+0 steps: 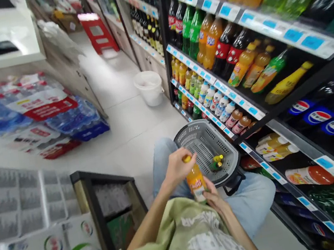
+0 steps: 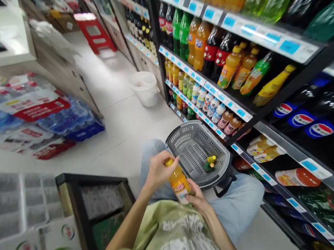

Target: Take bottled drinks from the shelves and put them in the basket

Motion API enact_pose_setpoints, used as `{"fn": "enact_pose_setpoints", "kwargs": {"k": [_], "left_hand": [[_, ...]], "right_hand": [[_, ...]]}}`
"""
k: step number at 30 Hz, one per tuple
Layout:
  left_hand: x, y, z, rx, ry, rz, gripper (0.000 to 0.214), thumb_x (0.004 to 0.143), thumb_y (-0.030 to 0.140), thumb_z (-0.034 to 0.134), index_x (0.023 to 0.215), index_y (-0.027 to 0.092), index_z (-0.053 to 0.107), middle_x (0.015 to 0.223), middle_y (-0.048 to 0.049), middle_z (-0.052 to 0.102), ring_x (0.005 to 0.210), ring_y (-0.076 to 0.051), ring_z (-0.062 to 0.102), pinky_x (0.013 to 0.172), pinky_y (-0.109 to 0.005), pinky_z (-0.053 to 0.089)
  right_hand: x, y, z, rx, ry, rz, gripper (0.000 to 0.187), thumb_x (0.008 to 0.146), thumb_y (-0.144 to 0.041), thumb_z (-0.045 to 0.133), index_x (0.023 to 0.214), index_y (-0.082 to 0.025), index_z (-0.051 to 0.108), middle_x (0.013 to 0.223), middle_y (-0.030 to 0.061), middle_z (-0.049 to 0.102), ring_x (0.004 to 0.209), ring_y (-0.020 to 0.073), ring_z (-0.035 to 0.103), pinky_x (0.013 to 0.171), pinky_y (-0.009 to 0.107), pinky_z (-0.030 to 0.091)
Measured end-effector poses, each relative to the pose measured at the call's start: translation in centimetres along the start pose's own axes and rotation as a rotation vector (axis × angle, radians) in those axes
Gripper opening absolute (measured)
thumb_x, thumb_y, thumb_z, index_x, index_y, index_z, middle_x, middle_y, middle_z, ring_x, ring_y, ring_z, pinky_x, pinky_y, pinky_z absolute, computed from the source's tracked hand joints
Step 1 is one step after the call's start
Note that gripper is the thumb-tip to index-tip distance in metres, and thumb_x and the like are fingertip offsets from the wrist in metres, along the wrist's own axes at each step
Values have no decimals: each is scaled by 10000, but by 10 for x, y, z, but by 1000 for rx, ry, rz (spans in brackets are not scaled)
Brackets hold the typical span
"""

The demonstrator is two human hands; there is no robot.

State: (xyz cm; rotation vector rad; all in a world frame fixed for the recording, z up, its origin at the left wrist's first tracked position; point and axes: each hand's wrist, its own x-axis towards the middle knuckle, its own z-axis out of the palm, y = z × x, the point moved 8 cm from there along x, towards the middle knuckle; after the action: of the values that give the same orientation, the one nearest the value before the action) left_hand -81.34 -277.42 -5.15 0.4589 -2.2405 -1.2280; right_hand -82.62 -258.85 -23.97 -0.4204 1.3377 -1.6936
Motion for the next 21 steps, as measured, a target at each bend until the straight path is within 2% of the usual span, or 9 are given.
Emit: {"fn": "enact_pose_setpoints", "kwargs": {"k": [2,3,5,7,9,13,17,21], "left_hand": [[9,-3,-8,-41,54,-34,282,915,293,660,662,193,584,675,7,628,617,-111,550,645,-238,436],[12,-3,-10,-62,64,-46,283,907,300,661,659,194,576,660,13,615,610,-109,535,641,-240,429],[17,1,-10,-116,36,-45,311,919,325,639,651,193,551,641,23,586,601,-104,502,633,-243,408],[20,8,-6,-187,-37,-25,340,941,347,604,649,192,525,641,29,561,607,-101,474,634,-246,392],[22,16,-4,-273,-108,-8,357,951,365,586,651,191,503,645,33,533,618,-101,451,634,-249,381],[21,21,-3,-440,-171,-35,392,951,412,591,646,193,480,647,36,479,620,-101,414,617,-255,353],[21,14,-4,-485,-161,-69,422,950,446,605,640,194,470,651,34,465,620,-101,400,608,-259,336],[22,5,-5,-454,-118,-104,412,962,466,593,667,192,504,650,34,486,620,-102,405,611,-261,338]], "right_hand": [[-15,-20,-7,44,99,-5,795,476,-541,953,1229,-438,720,1076,-22,833,953,363,811,809,493,626],[-22,-28,-8,39,127,13,844,443,-475,970,1243,-432,705,1058,-20,829,883,345,803,792,478,621],[-36,-39,-5,12,148,100,851,490,-423,952,1293,-408,671,1056,0,814,810,311,779,775,456,611],[-48,-45,2,30,141,174,773,594,-479,886,1324,-387,648,1076,27,798,770,288,754,732,445,598],[-56,-49,15,86,91,209,708,664,-617,799,1308,-364,650,1055,61,786,745,291,728,647,432,571],[-59,-56,41,168,-66,259,811,657,-905,621,1190,-297,687,949,115,750,709,317,699,508,396,502],[-52,-63,49,208,-137,283,848,661,-927,616,1154,-240,681,920,111,720,633,287,683,459,361,479],[-46,-66,44,218,-113,250,800,665,-853,708,1180,-244,655,893,85,716,597,251,660,473,345,500]]}}
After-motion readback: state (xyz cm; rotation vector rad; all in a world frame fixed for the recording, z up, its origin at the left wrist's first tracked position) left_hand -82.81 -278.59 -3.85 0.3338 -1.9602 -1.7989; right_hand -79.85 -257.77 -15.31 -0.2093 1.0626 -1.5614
